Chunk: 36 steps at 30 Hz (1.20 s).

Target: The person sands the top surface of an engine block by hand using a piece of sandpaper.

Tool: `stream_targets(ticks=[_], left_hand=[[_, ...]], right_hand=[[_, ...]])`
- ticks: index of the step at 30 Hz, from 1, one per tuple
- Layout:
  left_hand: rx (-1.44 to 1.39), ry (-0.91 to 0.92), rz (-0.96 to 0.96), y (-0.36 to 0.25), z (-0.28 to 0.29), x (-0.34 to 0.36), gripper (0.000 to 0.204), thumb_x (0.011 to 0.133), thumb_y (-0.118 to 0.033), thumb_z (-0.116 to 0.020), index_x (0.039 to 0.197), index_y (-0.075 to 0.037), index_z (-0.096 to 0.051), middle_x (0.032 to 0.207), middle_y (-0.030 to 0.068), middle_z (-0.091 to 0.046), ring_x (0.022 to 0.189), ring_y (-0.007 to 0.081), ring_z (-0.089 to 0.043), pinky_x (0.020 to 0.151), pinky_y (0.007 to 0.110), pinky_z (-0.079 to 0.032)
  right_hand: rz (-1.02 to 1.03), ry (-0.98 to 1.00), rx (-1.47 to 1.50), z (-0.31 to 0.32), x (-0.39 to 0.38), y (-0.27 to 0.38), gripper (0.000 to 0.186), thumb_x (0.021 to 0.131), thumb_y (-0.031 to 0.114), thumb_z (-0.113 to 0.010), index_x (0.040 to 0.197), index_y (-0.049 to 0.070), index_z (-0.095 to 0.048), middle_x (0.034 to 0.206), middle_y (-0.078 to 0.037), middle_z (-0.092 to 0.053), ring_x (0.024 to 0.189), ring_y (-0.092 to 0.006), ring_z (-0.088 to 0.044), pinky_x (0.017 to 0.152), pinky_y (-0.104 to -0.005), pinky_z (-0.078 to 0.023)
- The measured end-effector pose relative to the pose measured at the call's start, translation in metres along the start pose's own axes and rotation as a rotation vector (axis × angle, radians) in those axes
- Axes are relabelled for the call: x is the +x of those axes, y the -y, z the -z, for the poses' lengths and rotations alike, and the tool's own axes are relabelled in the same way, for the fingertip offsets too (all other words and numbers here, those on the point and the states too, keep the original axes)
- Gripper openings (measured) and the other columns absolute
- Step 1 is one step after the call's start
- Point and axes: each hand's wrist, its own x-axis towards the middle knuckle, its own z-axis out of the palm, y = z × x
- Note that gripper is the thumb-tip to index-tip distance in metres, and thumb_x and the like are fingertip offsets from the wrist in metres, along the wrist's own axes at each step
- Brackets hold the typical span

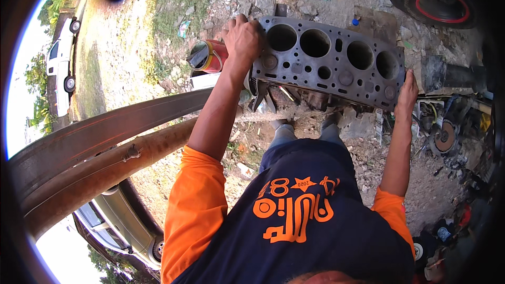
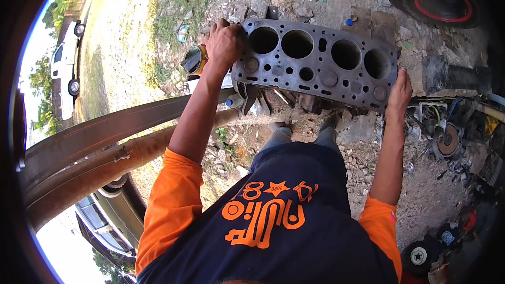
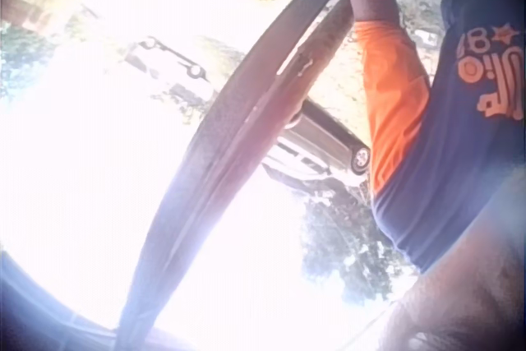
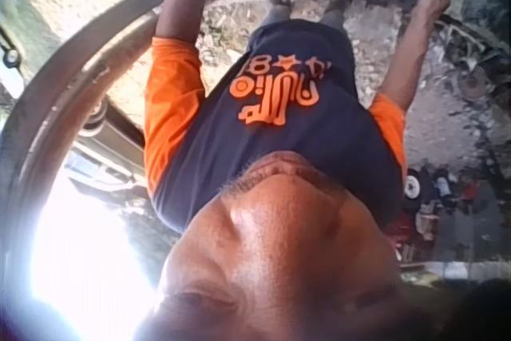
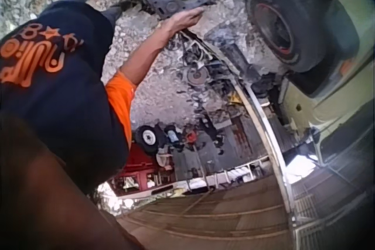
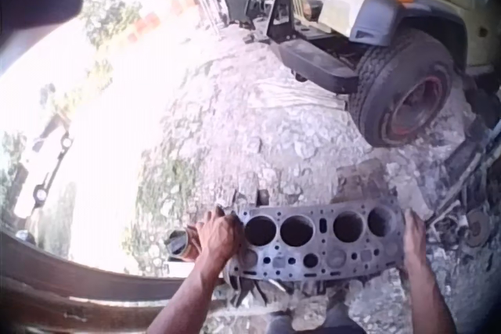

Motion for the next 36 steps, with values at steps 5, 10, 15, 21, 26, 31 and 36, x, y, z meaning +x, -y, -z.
stream_targets(ticks=[5,10,15,21,26,31,36], left_hand=[[-0.04,-0.022,-0.009,-0.001,-0.001,-0.013,0.026,0.097,-0.03,-0.061,0.112,-0.02,-0.08,0.125,0.0147,-0.063,0.124,0.0375,-0.058,0.102,0.058,-0.045],[-0.051,0.007,0.009,0.005,-0.004,-0.006,0.025,0.095,-0.031,-0.063,0.108,-0.019,-0.081,0.125,0.0154,-0.062,0.125,0.0381,-0.056,0.102,0.059,-0.046],[-0.103,0.026,0.013,0.002,0.003,-0.012,0.025,0.092,-0.024,-0.064,0.11,-0.02,-0.081,0.126,0.0147,-0.062,0.127,0.0376,-0.056,0.102,0.058,-0.046],[-0.02,-0.019,-0.015,0.005,-0.009,-0.019,0.031,0.093,-0.029,-0.066,0.12,-0.023,-0.08,0.123,0.0146,-0.064,0.122,0.0391,-0.059,0.1,0.057,-0.046],[-0.001,-0.022,-0.008,0.002,0.004,0.001,0.03,0.095,-0.029,-0.064,0.119,-0.022,-0.08,0.121,0.0136,-0.064,0.12,0.038,-0.06,0.098,0.057,-0.048],[-0.047,-0.049,-0.031,-0.002,-0.003,-0.023,0.029,0.097,-0.032,-0.063,0.117,-0.022,-0.081,0.122,0.0151,-0.065,0.119,0.038,-0.061,0.099,0.056,-0.048],[-0.043,-0.032,0.004,0.003,0.002,0.001,0.024,0.095,-0.03,-0.063,0.107,-0.019,-0.08,0.124,0.0147,-0.062,0.122,0.0376,-0.058,0.099,0.057,-0.047]], right_hand=[[-0.006,0.008,-0.065,0.005,0.002,-0.003,0.06,0.112,0.041,-0.049,0.149,-0.005,-0.056,0.149,-0.017,-0.061,0.134,-0.0258,-0.059,0.112,-0.0348,-0.042],[0.05,-0.033,-0.023,-0.004,-0.004,0.001,0.06,0.112,0.041,-0.049,0.148,-0.007,-0.056,0.149,-0.018,-0.061,0.135,-0.0263,-0.058,0.113,-0.0343,-0.042],[0.083,-0.036,-0.067,0.002,-0.001,-0.003,0.061,0.112,0.04,-0.049,0.147,-0.009,-0.056,0.149,-0.019,-0.061,0.135,-0.0268,-0.058,0.113,-0.0348,-0.042],[-0.02,-0.053,0.044,0.002,0.0,-0.002,0.062,0.111,0.043,-0.052,0.15,-0.004,-0.056,0.156,-0.017,-0.056,0.142,-0.0255,-0.053,0.117,-0.0355,-0.037],[0.095,-0.03,-0.057,-0.003,-0.004,0.003,0.058,0.112,0.04,-0.049,0.142,-0.009,-0.06,0.139,-0.016,-0.066,0.124,-0.0244,-0.061,0.107,-0.0341,-0.044],[0.098,-0.102,-0.005,-0.001,-0.001,-0.007,0.058,0.112,0.041,-0.05,0.141,-0.008,-0.061,0.137,-0.016,-0.067,0.121,-0.0254,-0.063,0.105,-0.0351,-0.045],[0.051,-0.078,-0.088,-0.008,-0.009,0.01,0.059,0.111,0.042,-0.05,0.144,-0.006,-0.06,0.139,-0.016,-0.067,0.124,-0.027,-0.062,0.106,-0.0361,-0.045]])
